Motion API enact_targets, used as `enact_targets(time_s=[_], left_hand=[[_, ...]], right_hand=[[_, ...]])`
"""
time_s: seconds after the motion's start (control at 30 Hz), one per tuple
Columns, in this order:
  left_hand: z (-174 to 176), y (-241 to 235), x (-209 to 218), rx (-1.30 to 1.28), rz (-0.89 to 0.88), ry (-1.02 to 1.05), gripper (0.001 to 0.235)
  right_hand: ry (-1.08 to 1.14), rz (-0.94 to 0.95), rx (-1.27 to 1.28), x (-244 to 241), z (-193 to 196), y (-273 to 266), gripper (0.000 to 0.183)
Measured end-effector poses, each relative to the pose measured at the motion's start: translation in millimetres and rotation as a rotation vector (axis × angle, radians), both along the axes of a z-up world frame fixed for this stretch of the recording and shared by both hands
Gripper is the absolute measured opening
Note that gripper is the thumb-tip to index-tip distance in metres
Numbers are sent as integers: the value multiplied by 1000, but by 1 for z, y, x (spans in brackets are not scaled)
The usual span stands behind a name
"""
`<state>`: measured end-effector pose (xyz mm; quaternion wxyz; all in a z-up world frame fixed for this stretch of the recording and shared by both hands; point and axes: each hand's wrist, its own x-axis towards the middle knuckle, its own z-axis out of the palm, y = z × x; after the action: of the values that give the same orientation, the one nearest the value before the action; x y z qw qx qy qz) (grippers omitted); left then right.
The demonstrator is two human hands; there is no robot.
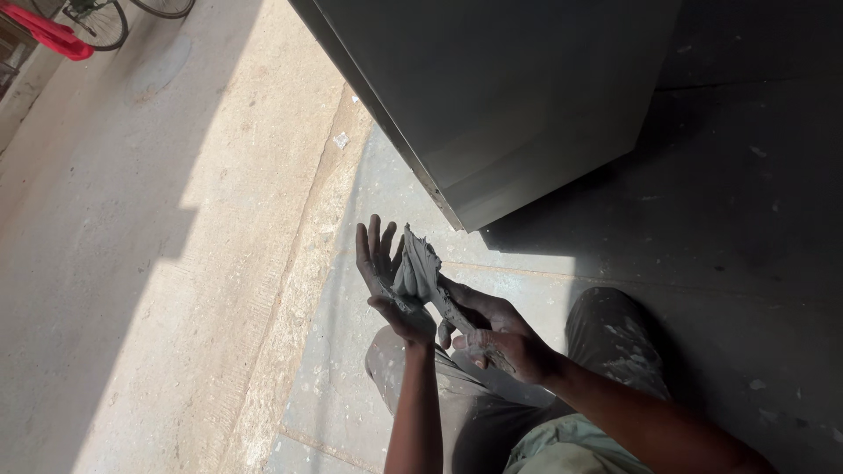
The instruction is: The person applies putty to the seams and lower edges of a metal cabinet using a putty knife. They hold a quantity of putty in their hand and spread it along the metal surface, using the tool to smooth it out.
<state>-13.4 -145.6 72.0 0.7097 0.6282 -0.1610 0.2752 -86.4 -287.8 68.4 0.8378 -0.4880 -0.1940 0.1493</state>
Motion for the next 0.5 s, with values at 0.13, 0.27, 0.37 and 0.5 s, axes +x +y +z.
enact_targets(time_s=[0.13, 0.27, 0.37, 0.5], left_hand=[[-2, -10, 4, -84, -16, -48, 122], [2, -7, 2, -542, -210, 78, 119], [23, 18, 12, -1251, -652, 157, 118], [43, 54, 6, -1358, -848, 115, 114]], right_hand=[[83, -25, -212, 4, -39, 12, 87], [-89, -122, -308, 20, -108, 22, 73], [-10, -133, -707, 21, -148, -3, 73], [389, -451, -370, 82, -170, -67, 86]])
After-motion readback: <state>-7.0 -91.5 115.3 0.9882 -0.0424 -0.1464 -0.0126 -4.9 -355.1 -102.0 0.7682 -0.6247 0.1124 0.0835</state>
